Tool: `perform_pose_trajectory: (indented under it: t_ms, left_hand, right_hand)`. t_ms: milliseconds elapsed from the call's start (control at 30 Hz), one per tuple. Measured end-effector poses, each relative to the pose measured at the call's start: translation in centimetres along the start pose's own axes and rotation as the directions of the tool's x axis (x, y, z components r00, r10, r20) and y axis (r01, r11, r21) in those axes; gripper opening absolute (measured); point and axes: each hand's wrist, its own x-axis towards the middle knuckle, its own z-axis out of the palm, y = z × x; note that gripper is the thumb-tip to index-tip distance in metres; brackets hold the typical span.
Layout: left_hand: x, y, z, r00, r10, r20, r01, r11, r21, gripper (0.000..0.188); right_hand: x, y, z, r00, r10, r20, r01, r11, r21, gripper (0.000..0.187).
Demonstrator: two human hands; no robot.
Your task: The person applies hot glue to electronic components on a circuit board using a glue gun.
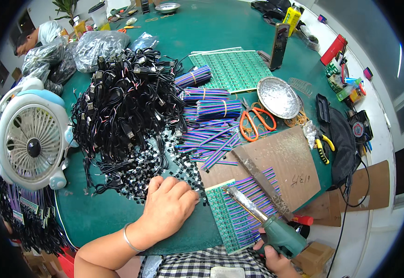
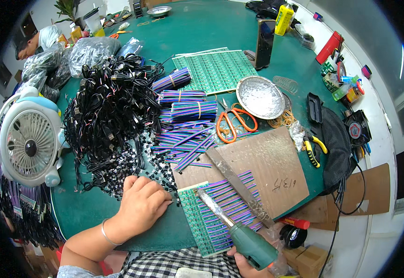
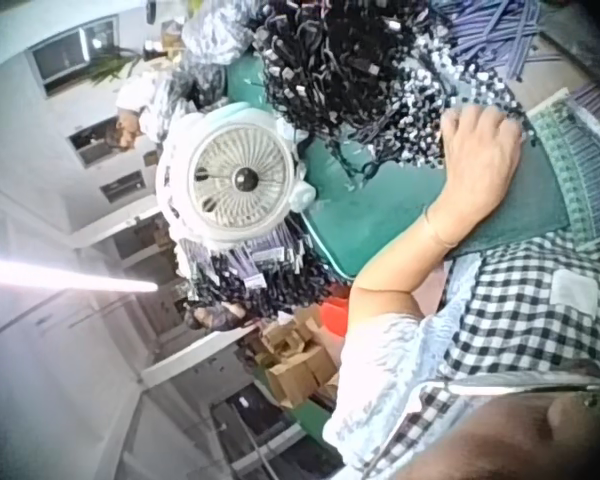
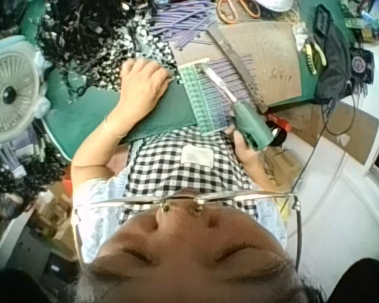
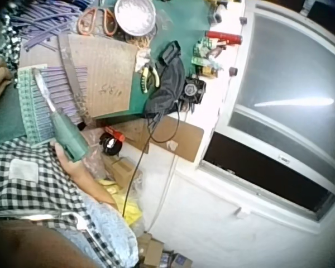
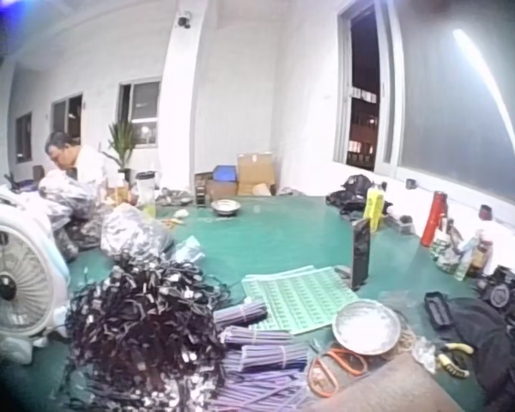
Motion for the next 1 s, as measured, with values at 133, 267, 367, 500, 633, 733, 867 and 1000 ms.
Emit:
perform_pose_trajectory:
  t_ms: [133,267,367,500,633,733,867,1000]
  left_hand:
    - [0.3,0.0,-0.2,1.000,0.017,0.002,-0.017,0.998,-0.059,0.020]
    - [0.3,-0.1,0.7,0.994,0.063,-0.093,-0.077,0.986,-0.151,0.023]
    - [0.5,0.2,1.1,0.989,0.079,-0.122,-0.098,0.983,-0.157,0.025]
    - [0.6,0.7,1.0,0.985,0.119,-0.121,-0.127,0.990,-0.055,0.025]
    - [0.5,0.4,0.6,0.990,0.083,-0.114,-0.091,0.993,-0.071,0.025]
    - [1.0,0.4,0.2,0.995,0.044,-0.095,-0.054,0.992,-0.112,0.026]
    - [2.0,0.3,-0.4,0.971,0.240,0.014,-0.240,0.970,-0.039,0.023]
    - [2.1,-0.6,-0.5,0.933,0.350,0.076,-0.354,0.934,0.043,0.020]
  right_hand:
    - [-0.5,0.4,0.2,0.999,0.006,-0.039,-0.004,0.999,0.044,0.052]
    - [-0.3,0.4,0.1,1.000,0.017,-0.008,-0.016,1.000,0.024,0.052]
    - [-0.5,0.7,-0.3,0.999,0.046,0.021,-0.046,0.999,-0.005,0.051]
    - [-0.5,0.8,-0.6,0.988,0.119,0.102,-0.115,0.992,-0.053,0.051]
    - [-0.3,0.7,-0.7,0.991,0.077,0.106,-0.071,0.995,-0.065,0.053]
    - [0.1,0.1,0.0,1.000,0.027,-0.006,-0.027,0.999,-0.032,0.053]
    - [0.1,0.2,-0.2,1.000,0.012,-0.008,-0.012,1.000,-0.001,0.051]
    - [-0.1,0.1,0.2,0.999,0.038,-0.035,-0.037,0.999,0.022,0.050]
